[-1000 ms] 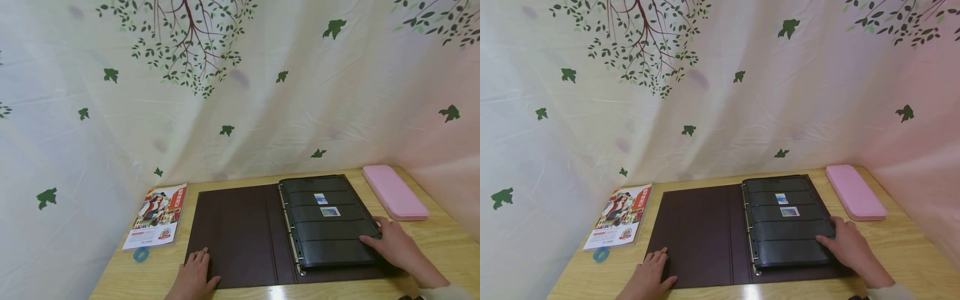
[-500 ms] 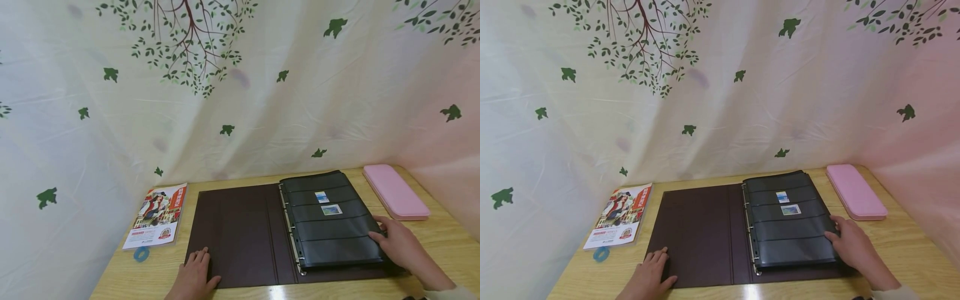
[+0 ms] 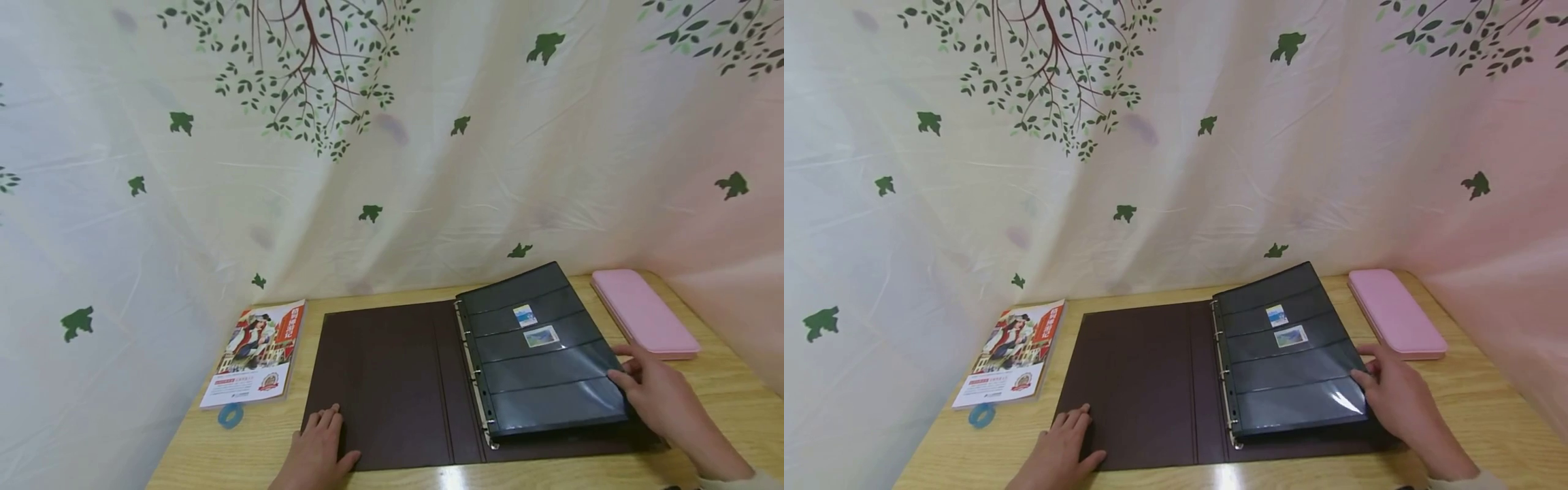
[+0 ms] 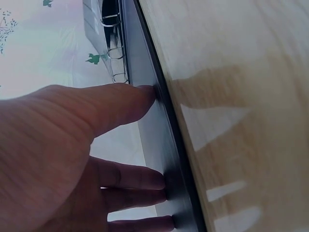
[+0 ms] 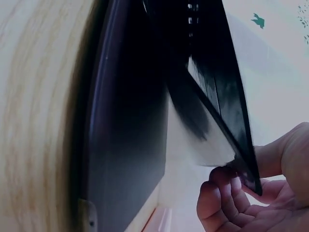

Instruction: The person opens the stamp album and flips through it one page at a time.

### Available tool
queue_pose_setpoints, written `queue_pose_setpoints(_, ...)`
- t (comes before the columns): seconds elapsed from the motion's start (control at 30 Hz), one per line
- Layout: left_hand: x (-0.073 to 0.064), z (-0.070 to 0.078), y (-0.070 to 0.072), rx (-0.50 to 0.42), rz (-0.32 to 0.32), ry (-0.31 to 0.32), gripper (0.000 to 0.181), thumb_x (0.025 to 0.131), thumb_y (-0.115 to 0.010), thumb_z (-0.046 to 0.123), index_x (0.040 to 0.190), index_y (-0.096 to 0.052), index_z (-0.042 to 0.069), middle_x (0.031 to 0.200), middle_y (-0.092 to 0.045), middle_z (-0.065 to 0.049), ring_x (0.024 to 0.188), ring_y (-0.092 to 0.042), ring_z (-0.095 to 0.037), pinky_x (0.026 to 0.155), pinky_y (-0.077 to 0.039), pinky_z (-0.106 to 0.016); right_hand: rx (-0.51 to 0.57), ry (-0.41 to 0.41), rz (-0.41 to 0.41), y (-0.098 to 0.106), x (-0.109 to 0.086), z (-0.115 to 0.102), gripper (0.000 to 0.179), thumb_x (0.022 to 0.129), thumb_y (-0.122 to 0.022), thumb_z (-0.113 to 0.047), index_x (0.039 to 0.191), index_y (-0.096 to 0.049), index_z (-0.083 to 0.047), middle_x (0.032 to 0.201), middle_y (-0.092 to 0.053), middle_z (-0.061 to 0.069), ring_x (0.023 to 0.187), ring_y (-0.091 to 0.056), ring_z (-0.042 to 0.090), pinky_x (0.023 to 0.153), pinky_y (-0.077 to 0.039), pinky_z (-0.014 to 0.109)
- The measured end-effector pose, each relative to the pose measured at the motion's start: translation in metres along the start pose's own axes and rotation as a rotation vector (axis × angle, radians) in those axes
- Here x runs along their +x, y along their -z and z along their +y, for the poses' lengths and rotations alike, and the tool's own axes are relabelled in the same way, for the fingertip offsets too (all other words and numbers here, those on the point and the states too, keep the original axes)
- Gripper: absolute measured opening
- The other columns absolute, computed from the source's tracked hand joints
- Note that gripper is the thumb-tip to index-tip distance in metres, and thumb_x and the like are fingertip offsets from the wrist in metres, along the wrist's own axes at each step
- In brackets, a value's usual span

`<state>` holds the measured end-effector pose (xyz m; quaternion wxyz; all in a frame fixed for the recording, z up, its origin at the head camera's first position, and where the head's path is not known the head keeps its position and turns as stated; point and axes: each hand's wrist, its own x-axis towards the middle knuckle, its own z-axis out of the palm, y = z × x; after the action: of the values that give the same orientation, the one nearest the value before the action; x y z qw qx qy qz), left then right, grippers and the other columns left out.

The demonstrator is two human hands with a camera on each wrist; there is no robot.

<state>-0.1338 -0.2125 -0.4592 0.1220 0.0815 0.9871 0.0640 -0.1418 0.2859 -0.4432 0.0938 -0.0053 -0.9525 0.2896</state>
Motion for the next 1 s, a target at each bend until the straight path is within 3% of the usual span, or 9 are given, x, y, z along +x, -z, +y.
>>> queue_pose_setpoints(0.13, -0.001, 0.0, 0.0, -0.002, 0.005, 0.003, 0.071, 0.079, -0.071, 0.051, 0.125, -0.053, 0.0, 0.132, -0.048, -0.018, 0.118, -0.043, -0.039, 0.082, -0.036, -0.068, -0.001, -0.022, -0.035, 0.004, 0.001, 0.003, 0.03, 0.088, -0.065, -0.009, 0.113, -0.057, 0.006, 0.089, -0.064, 0.019, 0.077, -0.06, 0.034, 0.061, -0.046, 0.046)
queue_pose_setpoints(0.27, 0.001, 0.0, -0.001, 0.004, 0.006, 0.003, 0.071, 0.079, -0.07, 0.051, 0.126, -0.053, 0.0, 0.132, -0.048, -0.017, 0.118, -0.043, -0.039, 0.082, -0.036, -0.067, 0.007, -0.042, -0.066, 0.008, 0.002, 0.004, 0.029, 0.091, -0.061, -0.012, 0.11, -0.057, 0.009, 0.103, -0.059, 0.033, 0.086, -0.059, 0.045, 0.069, -0.044, 0.056)
queue_pose_setpoints(0.4, 0.002, -0.001, -0.002, 0.003, 0.011, -0.012, 0.07, 0.08, -0.07, 0.05, 0.126, -0.053, 0.0, 0.132, -0.048, -0.017, 0.118, -0.043, -0.038, 0.081, -0.037, -0.067, 0.051, -0.004, 0.005, 0.009, -0.002, -0.001, 0.028, 0.095, -0.055, -0.012, 0.114, -0.055, 0.009, 0.104, -0.059, 0.032, 0.086, -0.059, 0.043, 0.068, -0.046, 0.052)
queue_pose_setpoints(0.53, 0.001, -0.002, -0.002, -0.001, 0.012, -0.017, 0.07, 0.081, -0.069, 0.05, 0.126, -0.052, 0.0, 0.133, -0.048, -0.018, 0.119, -0.043, -0.039, 0.08, -0.037, -0.068, 0.097, 0.029, 0.061, 0.011, -0.006, -0.009, 0.033, 0.1, -0.048, -0.019, 0.123, -0.052, 0.004, 0.109, -0.059, 0.026, 0.089, -0.058, 0.038, 0.063, -0.046, 0.035)
queue_pose_setpoints(0.67, 0.0, -0.002, -0.002, -0.001, 0.015, -0.02, 0.07, 0.08, -0.069, 0.05, 0.126, -0.052, 0.0, 0.132, -0.048, -0.018, 0.118, -0.043, -0.039, 0.08, -0.037, -0.068, 0.12, 0.076, 0.101, 0.015, -0.008, -0.019, 0.036, 0.102, -0.043, -0.02, 0.131, -0.051, -0.002, 0.118, -0.056, 0.024, 0.096, -0.054, 0.033, 0.062, -0.039, 0.022)
queue_pose_setpoints(0.87, 0.0, -0.002, -0.002, -0.003, 0.022, -0.033, 0.069, 0.081, -0.069, 0.05, 0.125, -0.053, 0.0, 0.132, -0.049, -0.018, 0.118, -0.043, -0.039, 0.079, -0.037, -0.069, 0.167, 0.151, 0.169, 0.02, -0.009, -0.033, 0.036, 0.101, -0.045, -0.018, 0.136, -0.052, -0.013, 0.128, -0.053, 0.022, 0.109, -0.045, 0.008, 0.072, -0.031, 0.014)
queue_pose_setpoints(1.0, 0.0, -0.003, -0.003, -0.006, 0.024, -0.036, 0.069, 0.081, -0.069, 0.05, 0.125, -0.053, 0.0, 0.131, -0.049, -0.018, 0.118, -0.043, -0.039, 0.078, -0.037, -0.069, 0.224, 0.199, 0.187, 0.022, -0.01, -0.044, 0.038, 0.1, -0.049, -0.018, 0.138, -0.051, -0.016, 0.129, -0.054, 0.016, 0.107, -0.041, -0.011, 0.074, -0.03, 0.006)
